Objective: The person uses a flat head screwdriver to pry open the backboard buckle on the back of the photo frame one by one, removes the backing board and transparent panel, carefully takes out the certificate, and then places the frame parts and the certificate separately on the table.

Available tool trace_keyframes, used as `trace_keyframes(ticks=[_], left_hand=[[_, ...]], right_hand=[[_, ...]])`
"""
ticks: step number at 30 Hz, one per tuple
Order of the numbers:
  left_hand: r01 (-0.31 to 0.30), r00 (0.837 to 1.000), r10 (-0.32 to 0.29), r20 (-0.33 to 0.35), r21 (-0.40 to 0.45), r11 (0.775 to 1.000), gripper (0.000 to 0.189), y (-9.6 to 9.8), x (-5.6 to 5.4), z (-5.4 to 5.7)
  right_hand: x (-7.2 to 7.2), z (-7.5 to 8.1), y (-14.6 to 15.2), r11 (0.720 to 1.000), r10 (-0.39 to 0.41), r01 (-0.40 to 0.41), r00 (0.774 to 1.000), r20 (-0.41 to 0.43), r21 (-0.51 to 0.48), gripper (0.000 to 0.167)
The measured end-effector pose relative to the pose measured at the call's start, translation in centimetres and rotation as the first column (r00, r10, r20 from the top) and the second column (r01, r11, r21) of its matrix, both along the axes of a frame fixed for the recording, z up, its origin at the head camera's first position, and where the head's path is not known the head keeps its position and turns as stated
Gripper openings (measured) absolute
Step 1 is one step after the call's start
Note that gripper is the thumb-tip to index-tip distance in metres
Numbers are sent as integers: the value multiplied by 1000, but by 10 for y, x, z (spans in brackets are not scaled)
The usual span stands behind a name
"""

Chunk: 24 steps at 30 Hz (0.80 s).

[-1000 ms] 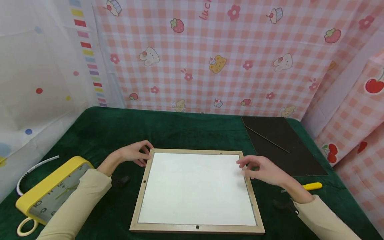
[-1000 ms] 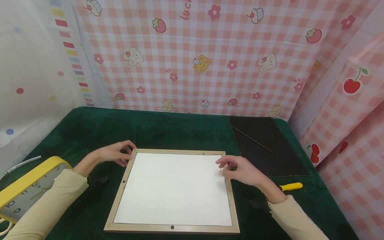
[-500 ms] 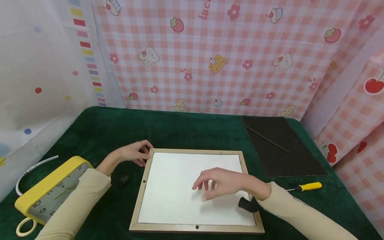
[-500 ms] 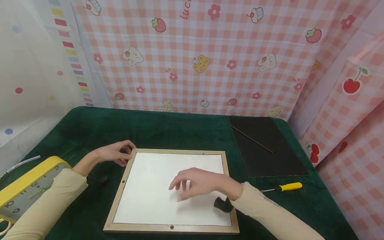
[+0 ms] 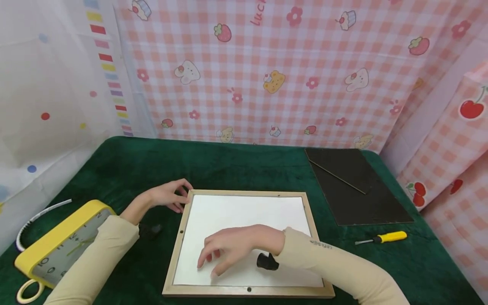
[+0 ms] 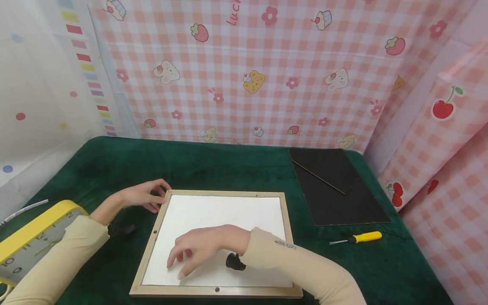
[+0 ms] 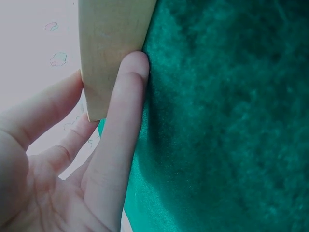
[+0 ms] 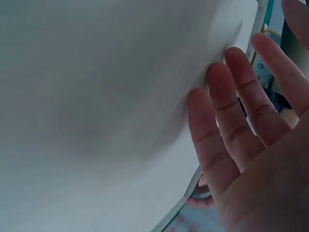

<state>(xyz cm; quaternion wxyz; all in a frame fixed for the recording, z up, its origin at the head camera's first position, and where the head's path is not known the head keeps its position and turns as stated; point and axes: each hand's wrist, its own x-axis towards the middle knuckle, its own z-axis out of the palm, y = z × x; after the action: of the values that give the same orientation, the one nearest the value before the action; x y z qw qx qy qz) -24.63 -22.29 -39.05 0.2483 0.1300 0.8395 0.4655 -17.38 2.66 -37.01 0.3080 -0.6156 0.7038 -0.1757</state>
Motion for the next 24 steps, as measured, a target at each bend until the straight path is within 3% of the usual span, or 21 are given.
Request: trace_keyframes(ticks=[5,12,19,24], left_hand=[[6,1000,-6,5,9,1000,41,-1,0,0],[13,1000,-13,-1,8,1000,41,0,1,2],[18,1000,-17,-4,7,1000,41,-1,0,1],[23,1000,-23,-5,12,1000,41,-1,0,1]], right_hand=[[4,-1,-23,998,50,-48,997,-59,39,37],[6,-1,-40,991,101,-93,992,-74,98,40],[4,-3,-49,989,58,-56,998,-7,137,35],[5,-4,-51,987,33,-31,999,-10,160,31]])
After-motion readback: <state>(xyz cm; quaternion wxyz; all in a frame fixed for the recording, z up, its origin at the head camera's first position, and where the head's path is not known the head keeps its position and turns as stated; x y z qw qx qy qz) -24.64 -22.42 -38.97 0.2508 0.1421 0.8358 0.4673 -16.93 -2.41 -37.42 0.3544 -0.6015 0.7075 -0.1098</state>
